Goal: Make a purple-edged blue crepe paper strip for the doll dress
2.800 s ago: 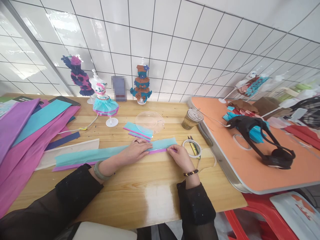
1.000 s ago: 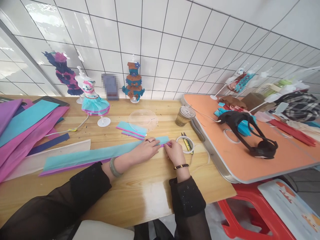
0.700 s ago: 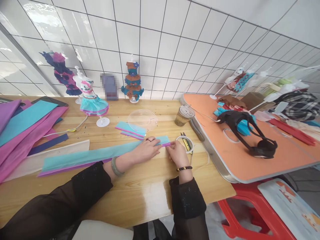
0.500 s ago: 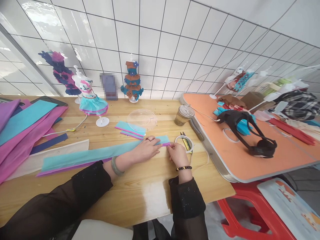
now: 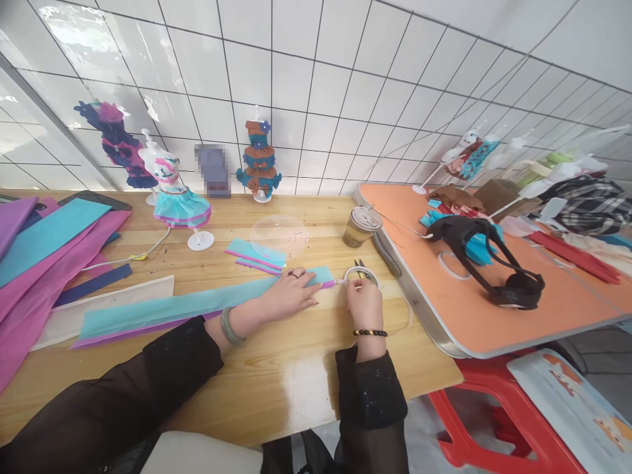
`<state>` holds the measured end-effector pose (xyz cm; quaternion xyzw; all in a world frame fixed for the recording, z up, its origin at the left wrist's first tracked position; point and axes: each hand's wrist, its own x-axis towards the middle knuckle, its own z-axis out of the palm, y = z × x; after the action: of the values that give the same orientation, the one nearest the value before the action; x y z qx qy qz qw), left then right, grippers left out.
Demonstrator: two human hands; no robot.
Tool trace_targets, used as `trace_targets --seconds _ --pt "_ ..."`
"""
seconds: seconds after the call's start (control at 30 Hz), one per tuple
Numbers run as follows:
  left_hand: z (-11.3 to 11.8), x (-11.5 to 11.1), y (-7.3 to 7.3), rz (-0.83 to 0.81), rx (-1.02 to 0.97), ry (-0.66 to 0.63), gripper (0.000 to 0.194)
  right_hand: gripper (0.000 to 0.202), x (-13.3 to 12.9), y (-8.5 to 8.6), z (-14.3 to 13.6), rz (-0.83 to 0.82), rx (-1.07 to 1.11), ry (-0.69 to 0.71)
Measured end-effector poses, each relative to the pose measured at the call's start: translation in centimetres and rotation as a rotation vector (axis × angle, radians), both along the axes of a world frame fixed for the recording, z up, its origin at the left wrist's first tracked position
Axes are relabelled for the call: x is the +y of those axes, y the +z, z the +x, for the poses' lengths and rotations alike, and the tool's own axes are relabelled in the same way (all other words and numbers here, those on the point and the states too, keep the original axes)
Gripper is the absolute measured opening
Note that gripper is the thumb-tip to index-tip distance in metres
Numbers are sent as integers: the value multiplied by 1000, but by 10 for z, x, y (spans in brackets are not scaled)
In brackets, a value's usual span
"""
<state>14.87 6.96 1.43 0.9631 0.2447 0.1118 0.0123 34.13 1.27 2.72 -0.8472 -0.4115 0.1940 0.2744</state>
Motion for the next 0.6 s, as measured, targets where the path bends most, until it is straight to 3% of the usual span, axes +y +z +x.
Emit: trace_targets --seconds 0.6 --pt "17 7 -5 38 -8 -2 51 25 2 -4 5 -20 -147 -27"
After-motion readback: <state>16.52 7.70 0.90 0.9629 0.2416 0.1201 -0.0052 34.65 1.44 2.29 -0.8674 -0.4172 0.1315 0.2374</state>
